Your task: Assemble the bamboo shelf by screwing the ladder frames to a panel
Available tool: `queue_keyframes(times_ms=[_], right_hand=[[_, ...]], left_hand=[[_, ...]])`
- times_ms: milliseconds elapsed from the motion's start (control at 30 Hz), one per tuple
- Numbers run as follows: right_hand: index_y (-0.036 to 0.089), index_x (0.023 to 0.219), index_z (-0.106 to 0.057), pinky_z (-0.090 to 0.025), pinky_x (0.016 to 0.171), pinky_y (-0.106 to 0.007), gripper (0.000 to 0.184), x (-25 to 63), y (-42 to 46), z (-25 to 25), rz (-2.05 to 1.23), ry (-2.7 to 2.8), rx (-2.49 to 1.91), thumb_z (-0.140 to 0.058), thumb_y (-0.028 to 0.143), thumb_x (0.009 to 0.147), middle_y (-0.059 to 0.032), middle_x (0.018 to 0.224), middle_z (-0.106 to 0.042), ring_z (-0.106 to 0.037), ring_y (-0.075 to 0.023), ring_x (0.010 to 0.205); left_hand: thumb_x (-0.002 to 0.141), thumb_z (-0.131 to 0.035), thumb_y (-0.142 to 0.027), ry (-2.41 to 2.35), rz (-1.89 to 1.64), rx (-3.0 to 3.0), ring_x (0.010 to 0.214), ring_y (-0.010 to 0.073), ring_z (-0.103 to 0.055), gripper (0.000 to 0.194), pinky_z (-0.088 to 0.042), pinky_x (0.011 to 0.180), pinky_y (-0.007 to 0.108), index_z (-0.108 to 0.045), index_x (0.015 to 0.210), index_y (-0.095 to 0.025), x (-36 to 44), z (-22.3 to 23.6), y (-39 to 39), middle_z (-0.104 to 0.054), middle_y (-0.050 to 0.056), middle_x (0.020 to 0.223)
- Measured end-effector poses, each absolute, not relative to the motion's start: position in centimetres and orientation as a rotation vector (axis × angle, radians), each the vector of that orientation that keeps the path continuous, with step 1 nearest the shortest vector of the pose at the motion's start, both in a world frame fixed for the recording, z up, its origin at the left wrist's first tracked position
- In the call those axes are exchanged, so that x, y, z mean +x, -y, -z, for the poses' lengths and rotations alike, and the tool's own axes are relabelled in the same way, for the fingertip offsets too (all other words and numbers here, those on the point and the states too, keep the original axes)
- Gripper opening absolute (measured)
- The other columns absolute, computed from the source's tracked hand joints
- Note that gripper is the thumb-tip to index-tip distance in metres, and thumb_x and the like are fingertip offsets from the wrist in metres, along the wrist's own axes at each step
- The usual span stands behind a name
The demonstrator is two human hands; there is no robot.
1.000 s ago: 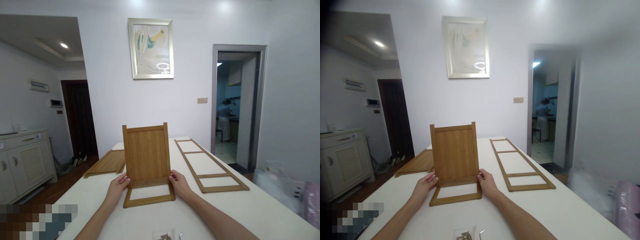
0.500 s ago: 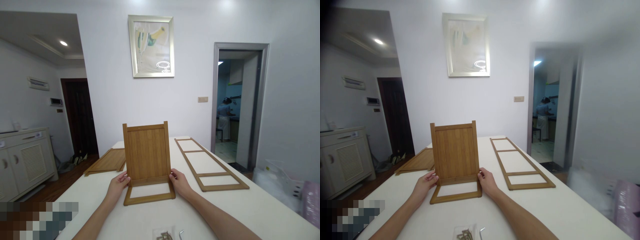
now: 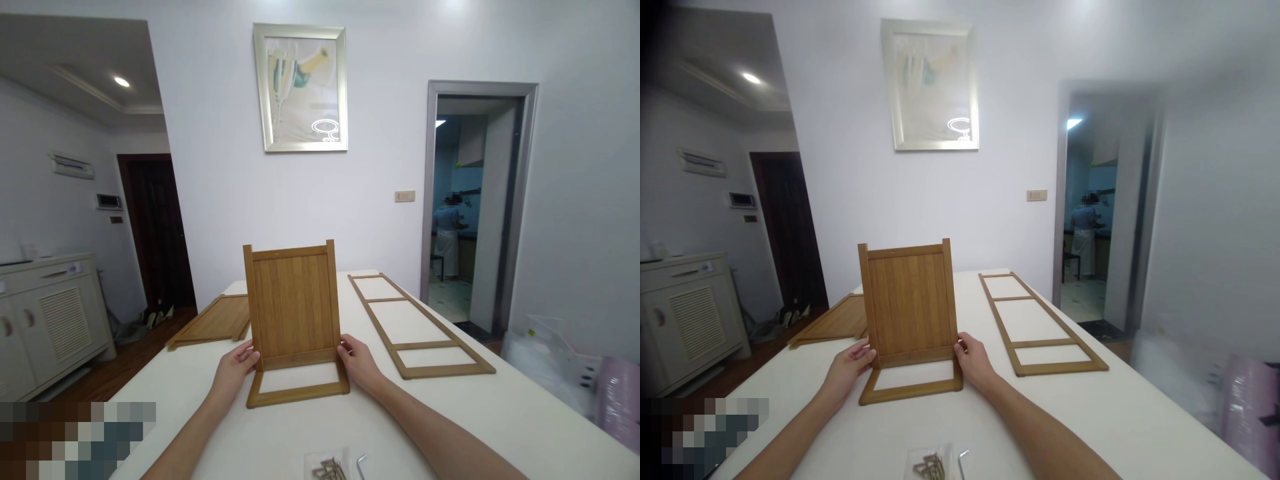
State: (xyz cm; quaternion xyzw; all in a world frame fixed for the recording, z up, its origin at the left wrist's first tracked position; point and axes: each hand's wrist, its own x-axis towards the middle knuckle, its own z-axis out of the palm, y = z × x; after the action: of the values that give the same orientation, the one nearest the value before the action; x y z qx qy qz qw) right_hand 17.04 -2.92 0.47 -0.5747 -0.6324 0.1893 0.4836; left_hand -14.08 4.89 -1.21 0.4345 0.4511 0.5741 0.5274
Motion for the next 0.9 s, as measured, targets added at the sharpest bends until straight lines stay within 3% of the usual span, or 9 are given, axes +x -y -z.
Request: queue_keyframes(times_ms=[267,433,533,700,900], right_hand=[[0.019,0.080,-0.060,-0.046,0.069,-0.030,0.025,16.5,3.8,-1.4,-0.496,1.470,-1.308,-0.052,0.042,0.083,-0.0035,0.079,-0.065,-0.058,-0.0187,0.075],[0.018,0.090,-0.058,-0.052,0.062,-0.031,0.033,16.5,5.0,-4.3,-0.864,1.284,-1.072,-0.060,0.050,0.080,-0.0009,0.078,-0.064,-0.062,-0.0160,0.064],[0.017,0.091,-0.059,-0.053,0.056,-0.029,0.032,16.9,5.7,-5.7,-1.022,1.177,-1.033,-0.065,0.046,0.078,0.0002,0.072,-0.063,-0.061,-0.0132,0.055],[0.016,0.074,-0.056,-0.053,0.051,-0.025,0.024,18.2,6.6,-5.5,-1.154,1.023,-1.068,-0.070,0.035,0.076,0.0012,0.063,-0.058,-0.059,-0.0115,0.051],[0.015,0.074,-0.058,-0.051,0.045,-0.021,0.024,20.2,8.3,-4.3,-1.166,0.881,-1.040,-0.074,0.032,0.074,0.0014,0.064,-0.055,-0.057,-0.0100,0.050]], left_hand=[[0.067,-0.081,-0.018,-1.085,-1.386,1.073,0.079,0.0155,-0.068,0.058,-0.055,0.070,0.027,-0.061,0.121,-0.012,-13.9,0.6,-4.2,-0.073,0.008,0.093],[0.061,-0.084,-0.030,-1.044,-1.379,1.101,0.075,0.0152,-0.066,0.067,-0.051,0.063,0.025,-0.062,0.121,-0.012,-13.2,-1.1,-2.8,-0.072,0.007,0.088],[0.061,-0.083,-0.034,-0.972,-1.302,1.121,0.074,0.0156,-0.065,0.063,-0.050,0.061,0.024,-0.064,0.116,-0.010,-12.6,-2.1,-1.9,-0.072,0.006,0.085],[0.064,-0.080,-0.039,-0.933,-1.148,1.200,0.073,0.0158,-0.065,0.053,-0.049,0.058,0.023,-0.068,0.106,-0.011,-11.4,-2.6,-0.8,-0.073,0.007,0.088],[0.064,-0.077,-0.046,-1.052,-1.079,1.312,0.069,0.0168,-0.065,0.057,-0.048,0.052,0.023,-0.066,0.107,-0.010,-9.2,-1.7,-0.1,-0.073,0.008,0.083]])
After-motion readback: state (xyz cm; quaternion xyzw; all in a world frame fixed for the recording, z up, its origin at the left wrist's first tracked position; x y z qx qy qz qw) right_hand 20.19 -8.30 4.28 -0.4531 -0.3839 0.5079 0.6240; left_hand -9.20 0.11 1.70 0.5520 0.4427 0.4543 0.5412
